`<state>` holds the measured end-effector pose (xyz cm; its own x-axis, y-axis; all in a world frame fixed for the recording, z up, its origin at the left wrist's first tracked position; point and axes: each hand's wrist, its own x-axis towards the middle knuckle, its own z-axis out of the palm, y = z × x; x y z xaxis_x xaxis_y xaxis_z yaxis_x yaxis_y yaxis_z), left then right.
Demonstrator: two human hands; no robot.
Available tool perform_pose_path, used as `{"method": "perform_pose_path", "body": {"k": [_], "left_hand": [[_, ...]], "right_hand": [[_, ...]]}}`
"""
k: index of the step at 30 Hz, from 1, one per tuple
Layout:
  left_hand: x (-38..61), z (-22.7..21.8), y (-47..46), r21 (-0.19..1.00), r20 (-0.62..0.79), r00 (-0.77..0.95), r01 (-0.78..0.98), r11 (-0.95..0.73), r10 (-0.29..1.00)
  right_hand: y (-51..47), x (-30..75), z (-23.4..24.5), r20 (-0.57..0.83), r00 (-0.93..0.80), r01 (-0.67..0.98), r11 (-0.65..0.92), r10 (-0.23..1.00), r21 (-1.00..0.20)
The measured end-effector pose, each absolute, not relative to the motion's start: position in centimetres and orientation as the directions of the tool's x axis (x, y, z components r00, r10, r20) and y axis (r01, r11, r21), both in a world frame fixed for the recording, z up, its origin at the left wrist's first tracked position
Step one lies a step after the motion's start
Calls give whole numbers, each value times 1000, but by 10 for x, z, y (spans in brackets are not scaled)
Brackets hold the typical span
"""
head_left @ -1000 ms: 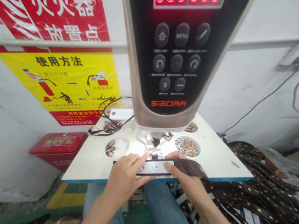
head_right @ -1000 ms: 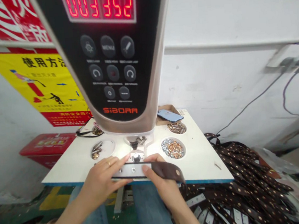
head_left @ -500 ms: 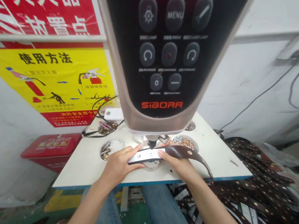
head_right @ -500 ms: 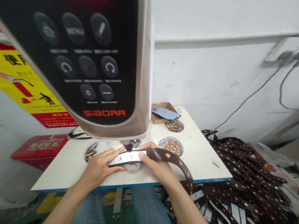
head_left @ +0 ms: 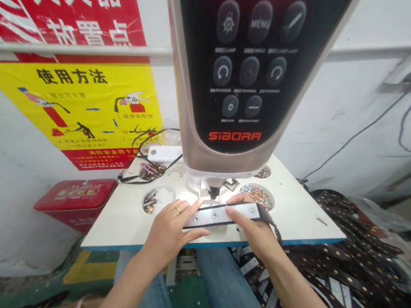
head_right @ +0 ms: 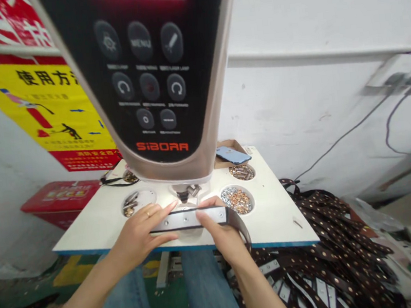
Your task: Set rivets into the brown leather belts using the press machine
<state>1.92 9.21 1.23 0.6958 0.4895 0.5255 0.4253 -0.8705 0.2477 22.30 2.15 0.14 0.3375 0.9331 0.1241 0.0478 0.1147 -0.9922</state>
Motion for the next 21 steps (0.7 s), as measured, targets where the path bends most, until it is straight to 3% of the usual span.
{"method": "perform_pose_path", "body": {"k": [4,8,14,18,21], "left_hand": [[24,13,115,481,336,710,436,-761,619],[24,8,127,665,163,716,429,-612,679],[23,8,128,722,143,709,402,-563,690],[23,23,103,684,228,683,395,-613,694],[20,31,76,730,233,701,331,-597,674]], "right_hand": [[42,229,-12,57,339,-29,71,939,-997],[42,231,-17,48,275,33,40,960,-999],[41,228,-12,89,307,114,57,948,-992],[26,216,1,184,421,33,188,888,-982],[6,207,6,176,319,-37,198,931,-980]]}}
